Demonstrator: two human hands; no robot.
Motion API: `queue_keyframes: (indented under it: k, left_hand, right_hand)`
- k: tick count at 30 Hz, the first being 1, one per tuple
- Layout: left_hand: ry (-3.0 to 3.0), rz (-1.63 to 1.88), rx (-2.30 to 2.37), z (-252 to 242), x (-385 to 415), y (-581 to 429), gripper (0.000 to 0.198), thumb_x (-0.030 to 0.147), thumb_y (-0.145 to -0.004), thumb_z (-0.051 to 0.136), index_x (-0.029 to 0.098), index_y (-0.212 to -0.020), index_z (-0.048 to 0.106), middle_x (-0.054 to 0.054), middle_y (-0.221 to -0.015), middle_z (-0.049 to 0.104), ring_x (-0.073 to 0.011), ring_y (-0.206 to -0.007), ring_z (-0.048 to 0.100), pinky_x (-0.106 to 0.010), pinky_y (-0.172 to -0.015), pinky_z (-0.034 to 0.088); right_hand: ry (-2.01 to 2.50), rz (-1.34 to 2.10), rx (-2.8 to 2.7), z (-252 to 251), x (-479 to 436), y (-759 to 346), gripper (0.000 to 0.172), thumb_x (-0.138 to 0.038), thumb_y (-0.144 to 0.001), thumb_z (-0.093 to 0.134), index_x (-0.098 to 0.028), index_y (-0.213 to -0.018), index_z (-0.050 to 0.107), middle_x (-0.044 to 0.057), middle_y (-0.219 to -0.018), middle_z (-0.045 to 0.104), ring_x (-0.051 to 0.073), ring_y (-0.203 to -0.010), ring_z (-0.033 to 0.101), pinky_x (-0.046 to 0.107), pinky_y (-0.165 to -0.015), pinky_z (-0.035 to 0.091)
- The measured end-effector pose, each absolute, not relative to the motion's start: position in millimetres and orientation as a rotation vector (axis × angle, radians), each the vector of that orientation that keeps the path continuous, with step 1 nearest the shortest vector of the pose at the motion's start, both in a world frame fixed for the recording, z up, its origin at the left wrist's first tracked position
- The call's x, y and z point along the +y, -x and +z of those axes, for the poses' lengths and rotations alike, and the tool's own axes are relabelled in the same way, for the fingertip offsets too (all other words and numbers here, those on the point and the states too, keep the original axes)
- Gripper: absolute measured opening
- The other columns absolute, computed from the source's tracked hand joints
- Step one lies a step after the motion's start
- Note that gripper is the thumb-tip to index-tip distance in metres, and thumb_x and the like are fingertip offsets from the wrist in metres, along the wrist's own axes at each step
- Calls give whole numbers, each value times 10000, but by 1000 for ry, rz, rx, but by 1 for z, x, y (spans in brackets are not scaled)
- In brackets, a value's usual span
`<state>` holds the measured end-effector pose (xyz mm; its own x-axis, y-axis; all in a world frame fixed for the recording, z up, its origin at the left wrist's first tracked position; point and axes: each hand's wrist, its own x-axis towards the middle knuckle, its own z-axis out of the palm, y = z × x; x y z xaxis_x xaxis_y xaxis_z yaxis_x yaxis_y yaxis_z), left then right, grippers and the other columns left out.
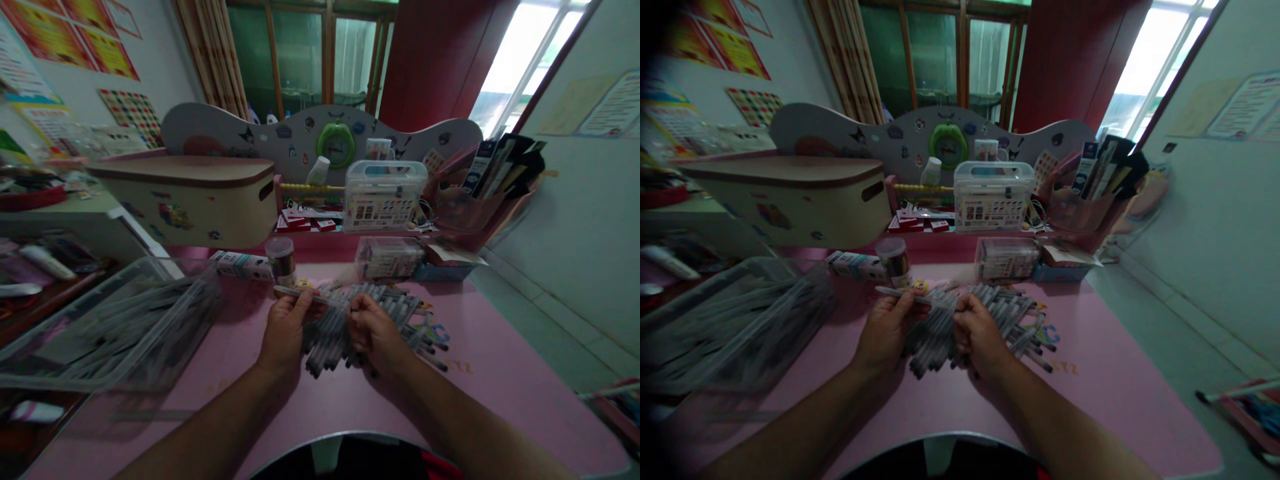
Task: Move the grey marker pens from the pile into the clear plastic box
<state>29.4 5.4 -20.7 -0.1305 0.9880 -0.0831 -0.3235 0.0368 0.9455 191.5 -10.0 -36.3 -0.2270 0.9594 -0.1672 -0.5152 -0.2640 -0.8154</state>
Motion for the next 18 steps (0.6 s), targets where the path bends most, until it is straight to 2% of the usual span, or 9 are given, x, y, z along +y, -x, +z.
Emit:
queue_keyframes:
  k: [3, 5, 7, 10, 14, 16, 18]
  left_hand:
    - [-843, 1423, 1070, -19, 3, -31, 362, 488, -730, 765, 152, -839, 690, -31, -732, 718, -168, -661, 664, -282, -660, 523]
    - [-869, 1393, 1064, -16, -1, -33, 335, 473, -743, 759, 154, -813, 684, -28, -727, 708, -160, -660, 650, -269, -660, 508]
    - [-913, 1358, 1082, -13, -5, -35, 310, 455, -762, 750, 153, -788, 683, -26, -716, 693, -154, -660, 635, -260, -655, 494]
    - [-925, 1391, 1063, -11, -4, -34, 308, 463, -803, 719, 157, -791, 677, -28, -755, 690, -152, -694, 643, -256, -665, 497]
    - [-667, 1681, 868, -7, 13, -20, 271, 441, -843, 685, 188, -814, 593, -9, -801, 690, -165, -733, 686, -304, -726, 546]
    - [-520, 1781, 836, -3, 25, -10, 212, 372, -867, 652, 190, -817, 555, 3, -739, 663, -151, -647, 661, -310, -677, 553]
    - [-408, 1805, 823, -1, 34, -3, 151, 314, -887, 604, 187, -832, 544, 15, -665, 616, -113, -524, 572, -250, -553, 502]
  right_hand:
    - [741, 1886, -660, -33, -10, -195, 294, -219, -609, 626, -235, -857, 469, -76, -653, 567, 41, -378, 297, 152, -352, 118]
    - [749, 1946, -658, -33, -11, -196, 297, -272, -650, 654, -224, -903, 507, -56, -667, 596, 42, -379, 314, 153, -351, 110]
    - [821, 1951, -708, -34, -11, -194, 272, -354, -723, 693, -204, -874, 525, -61, -613, 566, 33, -364, 292, 157, -348, 96]
    - [883, 1969, -826, -35, -12, -192, 338, -449, -766, 731, -188, -778, 516, -95, -527, 474, 15, -345, 237, 161, -345, 101]
    - [870, 2012, -893, -35, -14, -193, 364, -424, -733, 768, -199, -722, 483, -116, -478, 421, 15, -344, 214, 156, -340, 130]
    - [869, 2020, -868, -35, -13, -194, 368, -380, -688, 786, -209, -696, 460, -126, -452, 393, 19, -342, 194, 156, -330, 121]
    - [876, 1986, -814, -35, -11, -195, 368, -358, -656, 783, -217, -674, 444, -132, -432, 365, 23, -341, 176, 154, -322, 115]
